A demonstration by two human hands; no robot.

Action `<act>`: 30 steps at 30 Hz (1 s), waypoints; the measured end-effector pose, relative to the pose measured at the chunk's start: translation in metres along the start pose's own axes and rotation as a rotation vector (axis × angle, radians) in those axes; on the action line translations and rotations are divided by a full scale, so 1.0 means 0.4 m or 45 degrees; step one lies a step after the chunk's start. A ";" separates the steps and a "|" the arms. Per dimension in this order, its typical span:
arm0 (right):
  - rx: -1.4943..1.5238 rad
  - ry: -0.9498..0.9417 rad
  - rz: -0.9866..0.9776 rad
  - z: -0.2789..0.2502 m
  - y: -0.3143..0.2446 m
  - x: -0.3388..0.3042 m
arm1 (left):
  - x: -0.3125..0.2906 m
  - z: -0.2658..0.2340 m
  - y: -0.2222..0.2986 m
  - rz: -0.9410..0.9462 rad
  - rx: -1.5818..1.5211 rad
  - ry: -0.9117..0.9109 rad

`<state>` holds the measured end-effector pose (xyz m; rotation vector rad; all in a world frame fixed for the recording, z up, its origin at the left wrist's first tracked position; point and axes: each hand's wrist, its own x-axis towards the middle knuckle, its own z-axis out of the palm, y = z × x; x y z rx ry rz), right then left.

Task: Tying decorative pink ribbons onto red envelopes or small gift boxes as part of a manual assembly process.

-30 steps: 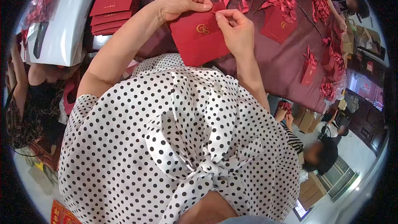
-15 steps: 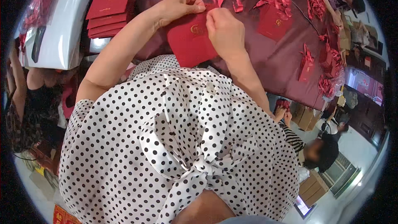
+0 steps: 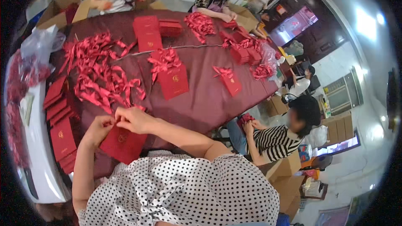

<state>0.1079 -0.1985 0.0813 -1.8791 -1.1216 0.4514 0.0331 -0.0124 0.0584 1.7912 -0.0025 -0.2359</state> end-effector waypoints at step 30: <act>-0.050 -0.124 0.034 -0.033 0.038 -0.009 | -0.034 -0.036 -0.092 0.376 0.286 1.034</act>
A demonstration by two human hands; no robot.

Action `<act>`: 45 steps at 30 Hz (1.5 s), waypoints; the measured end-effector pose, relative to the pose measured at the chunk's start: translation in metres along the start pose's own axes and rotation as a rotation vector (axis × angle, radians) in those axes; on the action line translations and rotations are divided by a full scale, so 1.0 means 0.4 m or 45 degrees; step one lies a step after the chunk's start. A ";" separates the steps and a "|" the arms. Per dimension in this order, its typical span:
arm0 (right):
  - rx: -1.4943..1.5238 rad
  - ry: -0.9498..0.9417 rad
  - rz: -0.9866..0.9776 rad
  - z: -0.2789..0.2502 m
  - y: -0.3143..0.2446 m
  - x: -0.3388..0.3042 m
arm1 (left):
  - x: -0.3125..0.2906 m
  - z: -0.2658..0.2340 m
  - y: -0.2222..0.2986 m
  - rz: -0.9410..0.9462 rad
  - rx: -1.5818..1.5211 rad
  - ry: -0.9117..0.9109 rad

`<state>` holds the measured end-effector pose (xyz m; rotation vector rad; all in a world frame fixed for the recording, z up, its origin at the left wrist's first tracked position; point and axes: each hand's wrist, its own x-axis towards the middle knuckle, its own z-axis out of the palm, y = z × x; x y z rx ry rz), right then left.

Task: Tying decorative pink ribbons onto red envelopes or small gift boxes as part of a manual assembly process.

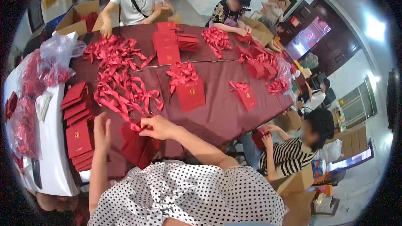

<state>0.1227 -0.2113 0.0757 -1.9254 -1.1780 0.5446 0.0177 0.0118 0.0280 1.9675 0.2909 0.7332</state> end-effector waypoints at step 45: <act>0.983 0.313 0.335 0.058 -0.050 0.007 | -0.082 0.026 0.057 -0.825 -1.207 -0.898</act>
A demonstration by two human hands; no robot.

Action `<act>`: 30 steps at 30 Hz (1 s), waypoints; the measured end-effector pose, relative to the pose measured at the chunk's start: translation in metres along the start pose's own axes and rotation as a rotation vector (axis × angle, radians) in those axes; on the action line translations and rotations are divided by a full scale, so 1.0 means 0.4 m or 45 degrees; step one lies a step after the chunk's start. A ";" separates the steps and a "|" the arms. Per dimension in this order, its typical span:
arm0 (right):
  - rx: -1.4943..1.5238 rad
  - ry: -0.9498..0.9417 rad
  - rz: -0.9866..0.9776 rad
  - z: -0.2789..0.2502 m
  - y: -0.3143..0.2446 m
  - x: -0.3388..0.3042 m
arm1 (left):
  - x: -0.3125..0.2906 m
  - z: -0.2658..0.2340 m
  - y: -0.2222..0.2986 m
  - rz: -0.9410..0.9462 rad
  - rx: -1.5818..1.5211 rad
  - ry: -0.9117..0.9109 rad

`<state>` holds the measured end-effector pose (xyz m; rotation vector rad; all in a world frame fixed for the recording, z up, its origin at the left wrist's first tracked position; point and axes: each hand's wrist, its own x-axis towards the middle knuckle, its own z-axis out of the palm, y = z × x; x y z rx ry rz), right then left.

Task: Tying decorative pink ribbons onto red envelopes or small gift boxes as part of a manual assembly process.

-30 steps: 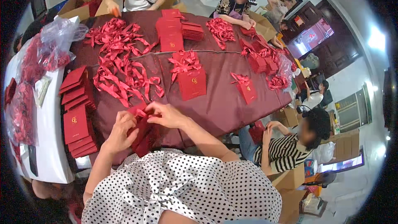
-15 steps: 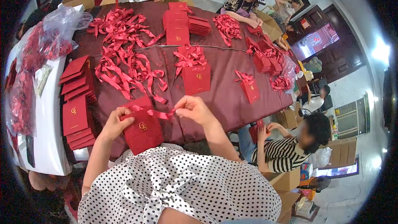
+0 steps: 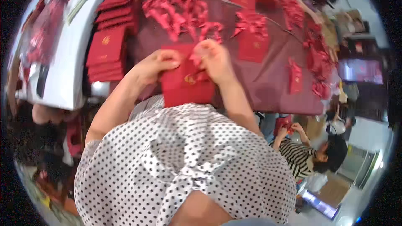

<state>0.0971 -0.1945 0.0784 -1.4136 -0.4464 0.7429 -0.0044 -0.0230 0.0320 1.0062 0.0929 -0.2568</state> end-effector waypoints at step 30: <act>-0.432 -0.246 -0.019 0.022 0.029 -0.014 | -0.037 -0.012 -0.028 0.029 -0.126 0.315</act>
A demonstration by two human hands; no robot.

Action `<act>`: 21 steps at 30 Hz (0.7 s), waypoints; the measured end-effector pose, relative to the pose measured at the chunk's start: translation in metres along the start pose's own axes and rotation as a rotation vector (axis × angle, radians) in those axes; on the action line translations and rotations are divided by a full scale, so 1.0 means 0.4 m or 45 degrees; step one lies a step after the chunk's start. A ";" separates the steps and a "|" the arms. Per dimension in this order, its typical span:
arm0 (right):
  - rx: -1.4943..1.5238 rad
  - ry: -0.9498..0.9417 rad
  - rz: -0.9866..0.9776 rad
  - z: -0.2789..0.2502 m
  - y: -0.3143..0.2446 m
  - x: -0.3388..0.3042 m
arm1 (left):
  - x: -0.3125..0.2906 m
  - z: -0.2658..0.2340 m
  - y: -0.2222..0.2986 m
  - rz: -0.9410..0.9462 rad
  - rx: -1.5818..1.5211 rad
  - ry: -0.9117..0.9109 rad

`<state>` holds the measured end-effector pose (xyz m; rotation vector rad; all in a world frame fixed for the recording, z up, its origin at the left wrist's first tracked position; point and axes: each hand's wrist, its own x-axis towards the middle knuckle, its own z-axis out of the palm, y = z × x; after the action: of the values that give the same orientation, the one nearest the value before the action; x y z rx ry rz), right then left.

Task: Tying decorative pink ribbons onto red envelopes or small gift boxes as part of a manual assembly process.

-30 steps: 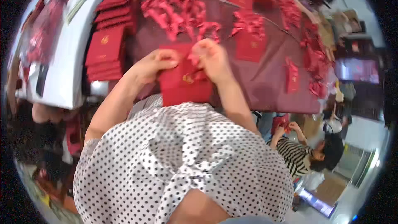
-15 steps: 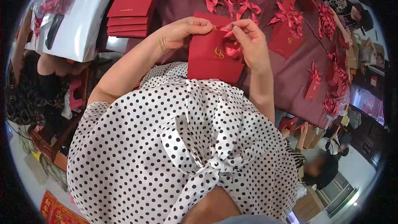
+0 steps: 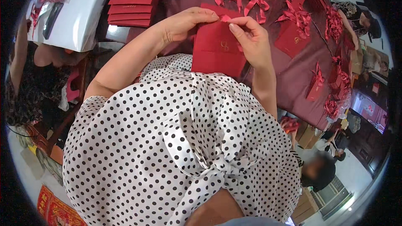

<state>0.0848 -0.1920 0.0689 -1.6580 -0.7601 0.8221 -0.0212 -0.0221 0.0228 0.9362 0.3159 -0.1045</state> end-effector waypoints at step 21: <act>-0.375 0.129 -0.053 0.044 -0.024 -0.026 | -0.003 -0.002 -0.016 0.020 0.106 -0.214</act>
<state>0.0637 -0.1890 0.0766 -1.9218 -0.8726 0.6127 -0.0241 -0.0251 0.0179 1.0054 0.1497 -0.1823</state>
